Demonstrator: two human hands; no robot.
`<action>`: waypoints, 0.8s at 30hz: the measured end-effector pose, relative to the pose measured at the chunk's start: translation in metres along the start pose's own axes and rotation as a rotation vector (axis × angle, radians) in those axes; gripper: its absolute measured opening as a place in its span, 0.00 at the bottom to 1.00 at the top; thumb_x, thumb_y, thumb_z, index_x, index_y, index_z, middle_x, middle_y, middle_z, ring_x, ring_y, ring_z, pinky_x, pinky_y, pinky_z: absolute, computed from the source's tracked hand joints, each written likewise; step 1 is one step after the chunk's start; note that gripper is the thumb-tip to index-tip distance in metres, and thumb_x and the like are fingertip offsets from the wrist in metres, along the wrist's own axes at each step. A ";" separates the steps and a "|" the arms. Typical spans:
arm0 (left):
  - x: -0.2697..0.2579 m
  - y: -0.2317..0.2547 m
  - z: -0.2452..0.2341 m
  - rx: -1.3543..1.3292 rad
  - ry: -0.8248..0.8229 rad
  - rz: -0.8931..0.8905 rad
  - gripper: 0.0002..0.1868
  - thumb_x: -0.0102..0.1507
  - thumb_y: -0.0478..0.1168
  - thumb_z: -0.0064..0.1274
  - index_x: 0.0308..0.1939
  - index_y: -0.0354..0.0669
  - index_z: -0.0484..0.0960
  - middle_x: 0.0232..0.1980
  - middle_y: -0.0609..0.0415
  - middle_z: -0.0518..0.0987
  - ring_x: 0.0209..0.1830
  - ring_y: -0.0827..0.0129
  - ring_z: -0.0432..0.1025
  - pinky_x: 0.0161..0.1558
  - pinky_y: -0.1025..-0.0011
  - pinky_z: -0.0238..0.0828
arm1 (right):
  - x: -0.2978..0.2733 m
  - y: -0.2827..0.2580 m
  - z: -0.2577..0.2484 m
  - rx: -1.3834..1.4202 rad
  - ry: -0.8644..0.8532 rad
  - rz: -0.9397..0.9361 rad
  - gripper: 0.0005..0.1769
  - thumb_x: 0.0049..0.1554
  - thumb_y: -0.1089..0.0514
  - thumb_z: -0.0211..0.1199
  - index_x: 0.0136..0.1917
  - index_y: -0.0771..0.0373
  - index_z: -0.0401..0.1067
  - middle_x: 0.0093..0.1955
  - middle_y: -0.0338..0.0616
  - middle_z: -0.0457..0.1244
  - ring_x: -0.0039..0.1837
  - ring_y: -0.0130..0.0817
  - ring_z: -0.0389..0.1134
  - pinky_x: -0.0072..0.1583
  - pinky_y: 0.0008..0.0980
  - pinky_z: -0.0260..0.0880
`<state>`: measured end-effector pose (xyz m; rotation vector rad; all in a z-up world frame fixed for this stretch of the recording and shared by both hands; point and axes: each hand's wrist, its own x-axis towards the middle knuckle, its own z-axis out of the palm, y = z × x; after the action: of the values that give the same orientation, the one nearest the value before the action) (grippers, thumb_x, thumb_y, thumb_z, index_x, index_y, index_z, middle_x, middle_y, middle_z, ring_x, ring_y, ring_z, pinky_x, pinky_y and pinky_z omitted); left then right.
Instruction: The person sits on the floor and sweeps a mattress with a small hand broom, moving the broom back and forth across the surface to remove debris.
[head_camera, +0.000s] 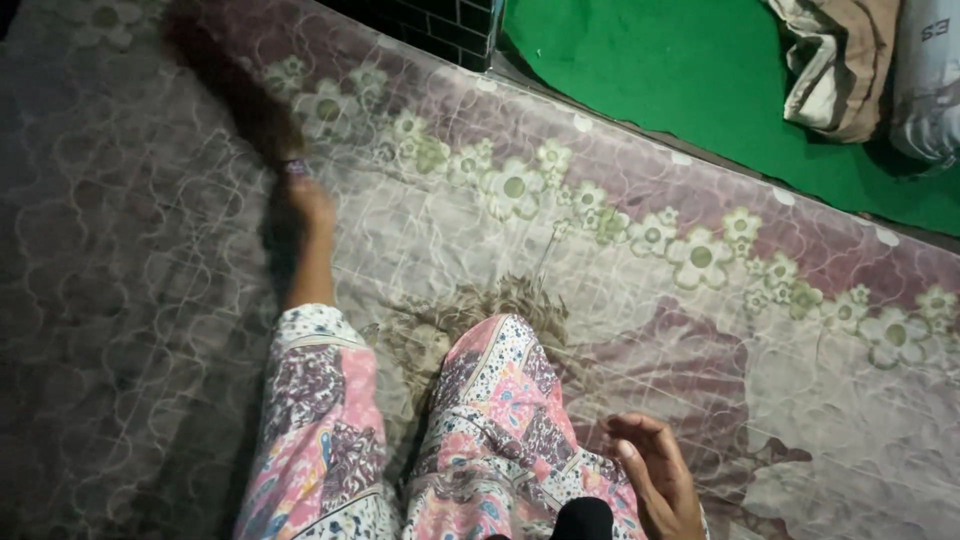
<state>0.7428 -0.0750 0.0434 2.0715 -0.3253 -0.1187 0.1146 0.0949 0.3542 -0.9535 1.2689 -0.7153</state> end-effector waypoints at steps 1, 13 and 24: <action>-0.006 -0.021 0.009 0.463 -0.268 0.093 0.21 0.73 0.55 0.38 0.46 0.47 0.82 0.43 0.39 0.85 0.44 0.39 0.79 0.41 0.47 0.74 | 0.001 -0.004 0.003 -0.031 0.010 0.019 0.18 0.61 0.63 0.56 0.64 0.71 0.68 0.62 0.56 0.70 0.67 0.41 0.71 0.67 0.39 0.72; -0.104 -0.033 0.008 -0.056 0.169 0.312 0.23 0.71 0.35 0.37 0.69 0.26 0.69 0.67 0.27 0.73 0.69 0.40 0.69 0.69 0.61 0.64 | -0.015 0.010 -0.013 -0.069 0.006 -0.067 0.18 0.62 0.62 0.57 0.64 0.69 0.70 0.61 0.52 0.70 0.65 0.36 0.71 0.69 0.35 0.71; -0.361 0.079 0.006 0.588 -1.513 1.329 0.28 0.72 0.60 0.37 0.77 0.82 0.57 0.41 0.44 0.78 0.33 0.48 0.75 0.30 0.55 0.71 | -0.055 0.002 -0.018 -0.096 0.005 -0.197 0.16 0.63 0.60 0.56 0.63 0.67 0.69 0.59 0.50 0.71 0.61 0.36 0.73 0.65 0.33 0.71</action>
<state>0.3814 -0.0165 0.0908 1.4066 -2.7308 -0.8050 0.0873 0.1402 0.3768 -1.1671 1.2329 -0.8150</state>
